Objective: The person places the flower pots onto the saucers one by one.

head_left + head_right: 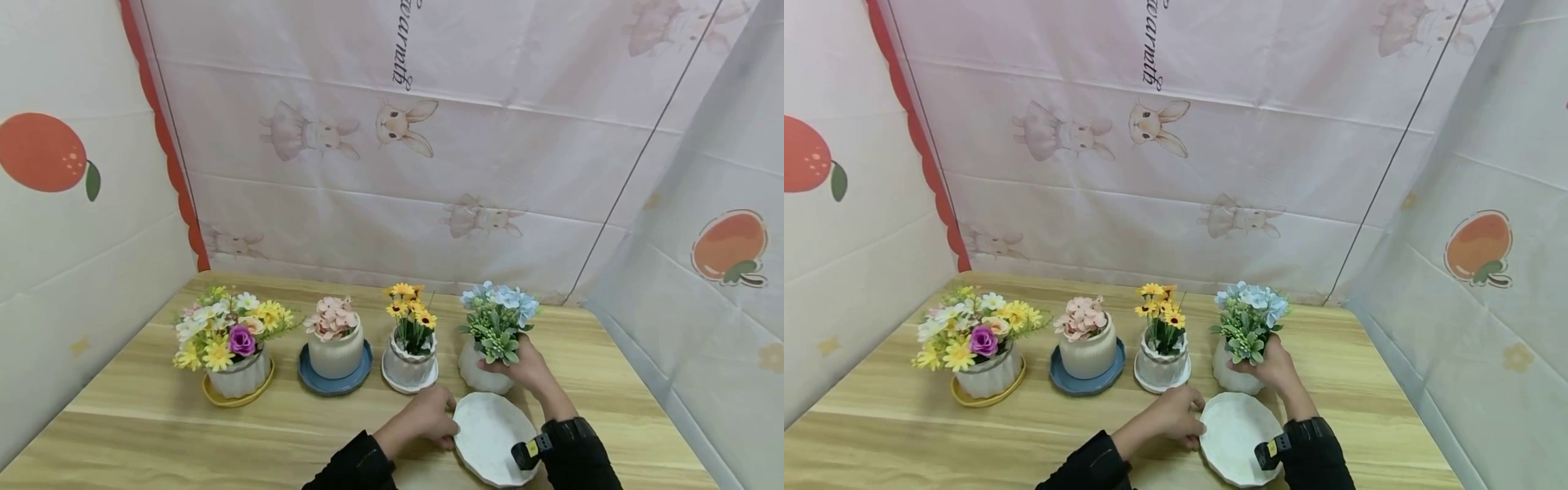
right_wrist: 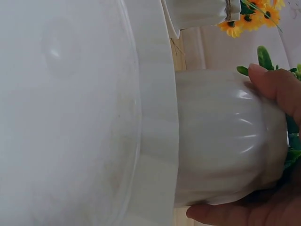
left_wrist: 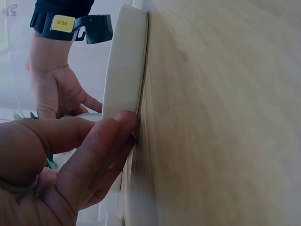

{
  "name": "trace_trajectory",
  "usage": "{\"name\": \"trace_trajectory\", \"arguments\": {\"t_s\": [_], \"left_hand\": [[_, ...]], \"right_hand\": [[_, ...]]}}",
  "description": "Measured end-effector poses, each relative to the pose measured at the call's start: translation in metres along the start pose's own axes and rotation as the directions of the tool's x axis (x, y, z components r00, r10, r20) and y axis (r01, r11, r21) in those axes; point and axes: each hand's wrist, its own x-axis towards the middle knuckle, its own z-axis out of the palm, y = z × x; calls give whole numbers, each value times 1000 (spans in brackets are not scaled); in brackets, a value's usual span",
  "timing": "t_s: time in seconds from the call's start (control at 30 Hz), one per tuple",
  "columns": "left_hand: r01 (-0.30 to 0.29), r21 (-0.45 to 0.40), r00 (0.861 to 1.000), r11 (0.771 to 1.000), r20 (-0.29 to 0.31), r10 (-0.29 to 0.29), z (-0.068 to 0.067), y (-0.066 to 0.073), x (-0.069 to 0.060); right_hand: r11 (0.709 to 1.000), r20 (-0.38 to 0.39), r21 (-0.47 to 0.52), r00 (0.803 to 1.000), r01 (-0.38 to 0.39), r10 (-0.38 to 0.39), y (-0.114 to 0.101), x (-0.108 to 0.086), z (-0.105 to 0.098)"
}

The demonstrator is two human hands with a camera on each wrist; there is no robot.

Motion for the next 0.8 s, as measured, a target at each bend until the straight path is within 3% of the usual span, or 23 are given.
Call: {"name": "trace_trajectory", "arguments": {"t_s": [0.47,0.8], "left_hand": [[-11,59,1000,998,0,11,0,4,0],[59,0,997,998,55,-59,-2,7,5]], "right_hand": [[999,-1,31,999,-41,41,0,0,1],[999,-36,16,999,-40,41,1,-1,0]]}}
